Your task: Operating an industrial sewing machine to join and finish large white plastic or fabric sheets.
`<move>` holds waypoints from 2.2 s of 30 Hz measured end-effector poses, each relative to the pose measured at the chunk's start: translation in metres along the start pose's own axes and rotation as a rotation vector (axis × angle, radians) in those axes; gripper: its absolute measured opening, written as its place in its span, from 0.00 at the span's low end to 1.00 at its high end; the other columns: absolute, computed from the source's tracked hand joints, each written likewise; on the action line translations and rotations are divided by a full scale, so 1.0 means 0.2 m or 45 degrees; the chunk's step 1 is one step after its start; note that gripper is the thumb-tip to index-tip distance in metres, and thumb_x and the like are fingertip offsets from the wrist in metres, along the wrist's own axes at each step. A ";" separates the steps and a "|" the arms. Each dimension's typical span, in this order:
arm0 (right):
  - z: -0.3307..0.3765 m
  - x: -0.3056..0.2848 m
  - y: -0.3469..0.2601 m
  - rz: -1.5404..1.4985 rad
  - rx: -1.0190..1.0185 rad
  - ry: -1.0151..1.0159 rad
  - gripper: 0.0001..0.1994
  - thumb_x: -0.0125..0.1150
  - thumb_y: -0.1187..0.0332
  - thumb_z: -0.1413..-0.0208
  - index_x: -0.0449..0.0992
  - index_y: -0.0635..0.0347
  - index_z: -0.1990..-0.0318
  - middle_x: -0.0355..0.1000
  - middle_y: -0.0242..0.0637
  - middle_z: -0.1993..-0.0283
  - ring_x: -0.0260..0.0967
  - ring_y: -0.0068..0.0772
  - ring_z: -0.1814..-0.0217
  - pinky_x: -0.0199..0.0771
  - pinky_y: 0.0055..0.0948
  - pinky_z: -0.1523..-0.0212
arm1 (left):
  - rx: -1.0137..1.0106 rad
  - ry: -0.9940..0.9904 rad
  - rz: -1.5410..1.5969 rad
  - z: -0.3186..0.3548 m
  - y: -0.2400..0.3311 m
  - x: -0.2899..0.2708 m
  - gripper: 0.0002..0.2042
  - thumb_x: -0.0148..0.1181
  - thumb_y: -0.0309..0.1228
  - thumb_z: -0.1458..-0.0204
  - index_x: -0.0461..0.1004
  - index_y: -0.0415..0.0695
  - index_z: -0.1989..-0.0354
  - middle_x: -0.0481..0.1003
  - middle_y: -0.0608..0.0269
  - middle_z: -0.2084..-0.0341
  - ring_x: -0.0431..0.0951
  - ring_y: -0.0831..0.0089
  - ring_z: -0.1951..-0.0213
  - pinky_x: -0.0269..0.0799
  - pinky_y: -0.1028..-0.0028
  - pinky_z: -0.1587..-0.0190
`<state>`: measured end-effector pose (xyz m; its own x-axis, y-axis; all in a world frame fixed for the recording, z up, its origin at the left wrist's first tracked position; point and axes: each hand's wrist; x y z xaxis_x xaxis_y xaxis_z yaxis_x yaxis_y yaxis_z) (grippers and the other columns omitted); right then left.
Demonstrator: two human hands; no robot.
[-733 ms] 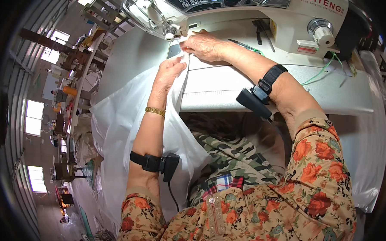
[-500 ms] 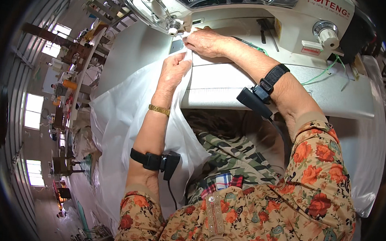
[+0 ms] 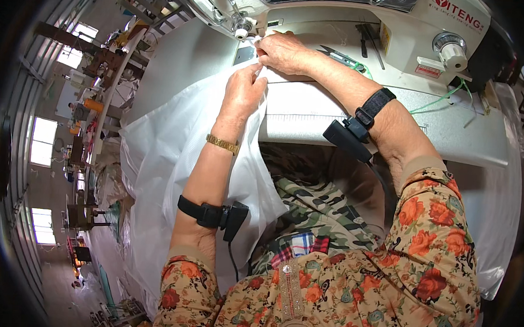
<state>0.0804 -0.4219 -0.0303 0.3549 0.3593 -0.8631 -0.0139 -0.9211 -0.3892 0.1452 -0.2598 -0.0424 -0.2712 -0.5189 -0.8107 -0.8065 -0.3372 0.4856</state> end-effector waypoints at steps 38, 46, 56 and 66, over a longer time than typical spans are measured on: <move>0.13 0.13 -0.13 0.424 -0.058 0.254 0.06 0.59 0.71 0.48 0.76 0.63 0.65 0.72 0.45 0.58 0.70 0.47 0.49 0.70 0.47 0.51 | 0.234 0.089 -0.260 0.05 -0.06 -0.02 0.14 0.58 0.34 0.44 0.79 0.41 0.54 0.73 0.53 0.59 0.75 0.54 0.54 0.71 0.57 0.49; 0.13 0.15 -0.10 0.397 -0.075 0.314 0.06 0.59 0.73 0.49 0.74 0.65 0.65 0.72 0.45 0.58 0.70 0.49 0.50 0.70 0.48 0.51 | 0.234 0.098 -0.223 0.02 -0.08 -0.01 0.13 0.58 0.35 0.45 0.79 0.42 0.55 0.74 0.52 0.59 0.77 0.53 0.54 0.73 0.58 0.50; 0.14 0.16 -0.10 0.377 0.018 0.238 0.11 0.53 0.73 0.47 0.76 0.65 0.58 0.75 0.46 0.54 0.69 0.48 0.45 0.68 0.49 0.47 | 0.273 0.156 -0.184 -0.01 -0.11 0.00 0.12 0.59 0.35 0.45 0.79 0.43 0.58 0.75 0.52 0.59 0.77 0.53 0.56 0.74 0.57 0.51; 0.39 0.15 -0.17 0.116 -0.214 0.330 0.11 0.50 0.65 0.37 0.75 0.60 0.55 0.72 0.43 0.50 0.67 0.46 0.43 0.63 0.48 0.43 | 0.292 0.186 -0.029 -0.01 -0.19 0.03 0.12 0.57 0.34 0.42 0.79 0.41 0.56 0.76 0.48 0.59 0.77 0.50 0.54 0.73 0.58 0.50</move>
<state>0.0183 -0.3676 -0.0668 0.5862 0.2440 -0.7726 0.0905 -0.9673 -0.2368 0.1743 -0.2518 -0.0652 -0.1860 -0.6267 -0.7567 -0.9142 -0.1719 0.3671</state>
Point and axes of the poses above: each hand's wrist, its own z-axis away from the middle knuckle, its own x-axis out of the palm, y = z × x
